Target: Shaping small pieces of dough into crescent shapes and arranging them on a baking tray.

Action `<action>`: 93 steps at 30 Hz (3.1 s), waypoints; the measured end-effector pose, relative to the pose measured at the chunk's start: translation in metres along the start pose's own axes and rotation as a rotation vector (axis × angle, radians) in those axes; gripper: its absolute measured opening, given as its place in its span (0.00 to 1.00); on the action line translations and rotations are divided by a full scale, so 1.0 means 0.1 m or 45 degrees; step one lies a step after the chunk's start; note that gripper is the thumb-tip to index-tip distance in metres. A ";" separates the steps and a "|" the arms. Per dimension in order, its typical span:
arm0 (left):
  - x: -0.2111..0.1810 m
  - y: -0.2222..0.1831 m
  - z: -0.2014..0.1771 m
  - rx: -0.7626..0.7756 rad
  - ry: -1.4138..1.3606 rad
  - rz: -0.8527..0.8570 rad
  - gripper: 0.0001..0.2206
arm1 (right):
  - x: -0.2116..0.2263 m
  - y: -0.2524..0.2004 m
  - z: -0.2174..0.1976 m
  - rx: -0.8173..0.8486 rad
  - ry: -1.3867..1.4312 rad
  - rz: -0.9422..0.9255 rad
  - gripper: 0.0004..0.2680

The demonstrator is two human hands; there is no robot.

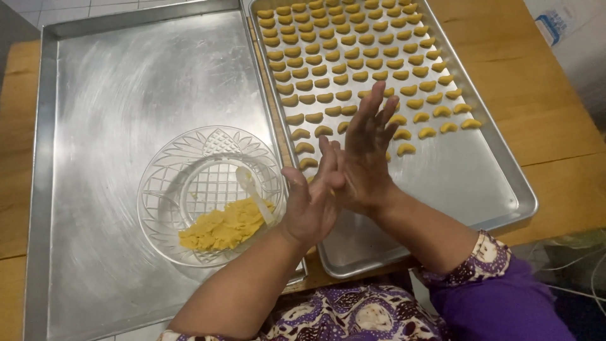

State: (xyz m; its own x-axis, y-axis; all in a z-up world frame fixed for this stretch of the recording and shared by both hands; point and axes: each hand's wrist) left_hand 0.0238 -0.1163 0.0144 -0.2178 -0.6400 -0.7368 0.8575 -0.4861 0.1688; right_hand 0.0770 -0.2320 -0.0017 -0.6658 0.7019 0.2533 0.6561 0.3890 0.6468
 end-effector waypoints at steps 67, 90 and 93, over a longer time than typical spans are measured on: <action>0.55 0.41 0.26 -0.366 0.622 -0.272 0.36 | -0.76 -0.77 -1.04 0.244 0.595 0.738 0.07; 0.51 0.45 0.14 -0.380 1.162 -0.908 0.32 | -1.05 -0.80 -0.71 0.546 0.276 0.568 0.11; 0.53 0.46 0.17 -0.367 1.164 -0.930 0.34 | -1.09 -0.83 -0.70 0.586 0.204 0.624 0.09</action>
State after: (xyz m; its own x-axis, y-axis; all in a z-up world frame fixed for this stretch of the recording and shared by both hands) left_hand 0.0434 -0.1830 -0.0057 -0.3846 0.4455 -0.8084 0.7675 -0.3322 -0.5482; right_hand 0.0702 -0.3825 -0.0332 -0.2752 0.7782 0.5645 0.9551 0.2884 0.0681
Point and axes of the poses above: each hand's wrist, its own y-axis towards the middle knuckle, its own z-axis out of the palm, x = y × z, and after that the axes turned 9 degrees about -z, right-handed
